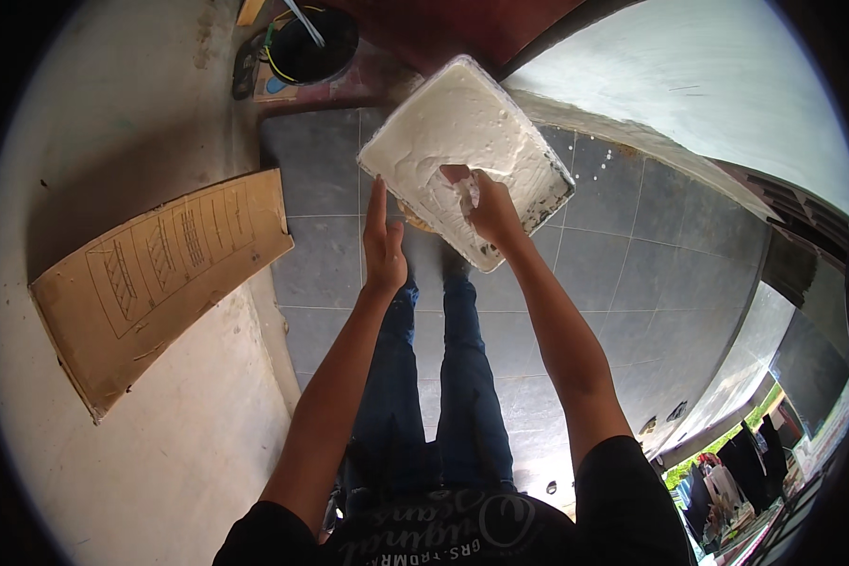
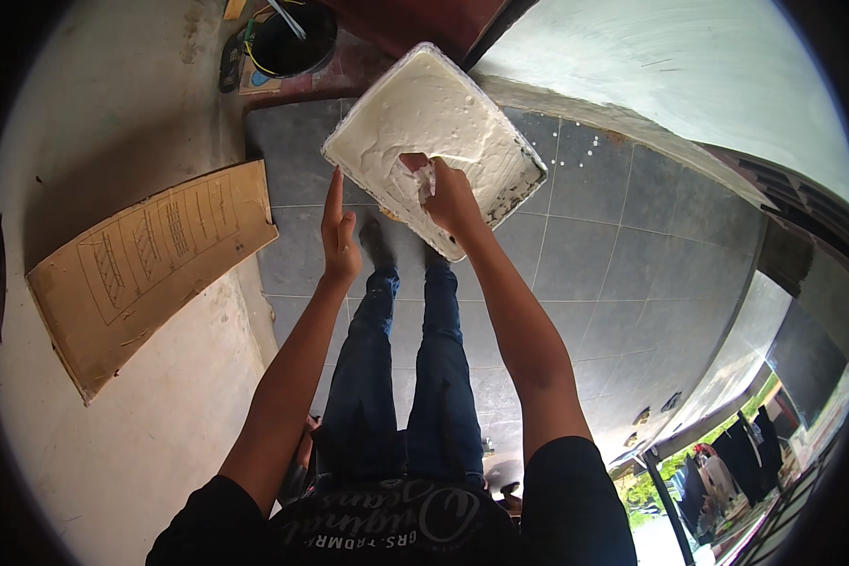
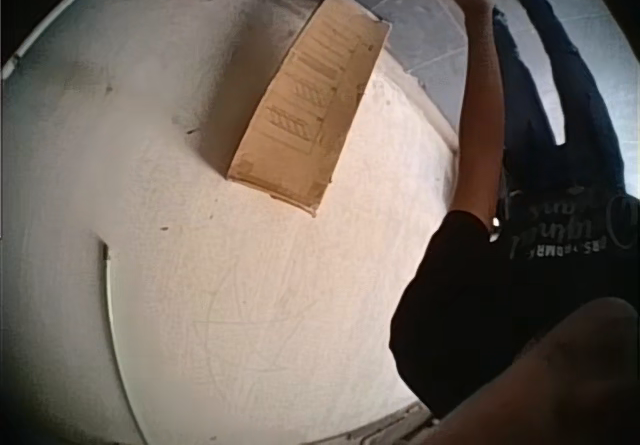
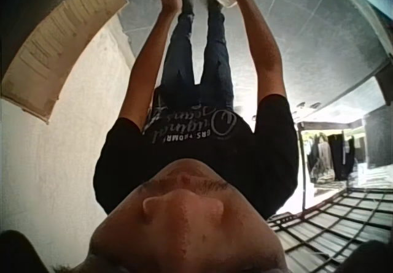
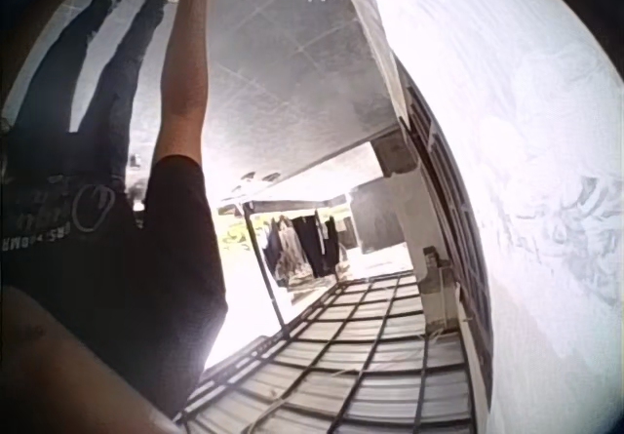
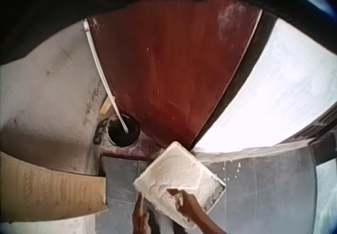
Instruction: The person applies white wall putty to a wall near a doorway using a putty knife, repeatedly fetching more putty from a container on the floor.
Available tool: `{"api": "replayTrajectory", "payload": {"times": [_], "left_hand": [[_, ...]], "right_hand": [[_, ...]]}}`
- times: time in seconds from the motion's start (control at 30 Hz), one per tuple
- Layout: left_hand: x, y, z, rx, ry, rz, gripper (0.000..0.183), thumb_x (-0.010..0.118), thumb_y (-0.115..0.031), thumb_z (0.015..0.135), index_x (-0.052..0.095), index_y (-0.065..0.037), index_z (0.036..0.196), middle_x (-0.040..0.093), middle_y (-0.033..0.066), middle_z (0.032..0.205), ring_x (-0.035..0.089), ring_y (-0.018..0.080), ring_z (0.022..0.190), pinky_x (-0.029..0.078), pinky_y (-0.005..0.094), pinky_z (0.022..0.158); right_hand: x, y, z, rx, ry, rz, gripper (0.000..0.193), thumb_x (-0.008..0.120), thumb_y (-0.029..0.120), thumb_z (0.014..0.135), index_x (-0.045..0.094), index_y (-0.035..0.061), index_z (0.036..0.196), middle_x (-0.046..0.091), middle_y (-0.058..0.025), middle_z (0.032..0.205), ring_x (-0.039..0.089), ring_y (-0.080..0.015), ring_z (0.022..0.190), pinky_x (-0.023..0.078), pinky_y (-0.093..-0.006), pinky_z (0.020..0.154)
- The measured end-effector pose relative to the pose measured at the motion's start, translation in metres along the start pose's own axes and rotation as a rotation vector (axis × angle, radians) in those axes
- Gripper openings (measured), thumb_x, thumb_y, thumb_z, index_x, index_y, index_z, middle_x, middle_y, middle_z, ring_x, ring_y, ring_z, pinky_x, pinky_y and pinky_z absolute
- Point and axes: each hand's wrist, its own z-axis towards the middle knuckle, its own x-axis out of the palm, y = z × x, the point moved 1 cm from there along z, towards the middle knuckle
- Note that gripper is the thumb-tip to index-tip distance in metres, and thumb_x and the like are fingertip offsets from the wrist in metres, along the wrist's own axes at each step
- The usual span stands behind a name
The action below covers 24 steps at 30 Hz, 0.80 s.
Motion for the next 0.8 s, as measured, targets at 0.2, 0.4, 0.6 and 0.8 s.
{"api": "replayTrajectory", "payload": {"times": [0.2,0.4,0.6,0.8], "left_hand": [[-0.001,0.041,-0.005,-0.039,-0.004,0.053,0.066,0.036,-0.035,0.094,0.025,0.004,0.146,0.025,0.0216,0.153,0.021,0.0319,0.143,0.015,0.0410,0.116],[0.003,0.051,-0.009,-0.056,-0.006,0.011,0.067,0.037,-0.035,0.096,0.019,0.005,0.147,0.021,0.0247,0.153,0.020,0.0359,0.143,0.016,0.0428,0.115],[0.011,0.054,-0.008,0.008,-0.033,-0.012,0.066,0.037,-0.035,0.097,0.018,0.005,0.147,0.021,0.0251,0.153,0.020,0.0371,0.142,0.016,0.0428,0.115],[0.010,0.059,-0.011,-0.083,-0.019,-0.016,0.070,0.038,-0.039,0.095,0.019,0.002,0.148,0.017,0.0209,0.155,0.017,0.0317,0.144,0.014,0.0422,0.116]], "right_hand": [[0.025,-0.005,0.019,-0.114,-0.053,-0.135,0.030,0.058,0.002,0.076,0.052,-0.0066,0.104,0.061,-0.0303,0.081,0.060,-0.0473,0.082,0.047,-0.0513,0.075],[0.038,-0.011,0.027,-0.102,-0.056,-0.175,0.031,0.058,0.002,0.074,0.051,-0.0060,0.103,0.061,-0.0295,0.078,0.060,-0.0470,0.079,0.047,-0.0516,0.074],[0.043,-0.006,0.032,-0.099,0.049,-0.133,0.034,0.058,0.000,0.074,0.053,-0.0041,0.108,0.062,-0.0291,0.087,0.057,-0.0484,0.087,0.046,-0.0510,0.075],[0.032,0.003,0.038,-0.104,0.200,-0.086,0.047,0.062,-0.001,0.070,0.052,-0.0059,0.117,0.062,-0.0281,0.099,0.060,-0.0430,0.096,0.048,-0.0428,0.081]]}}
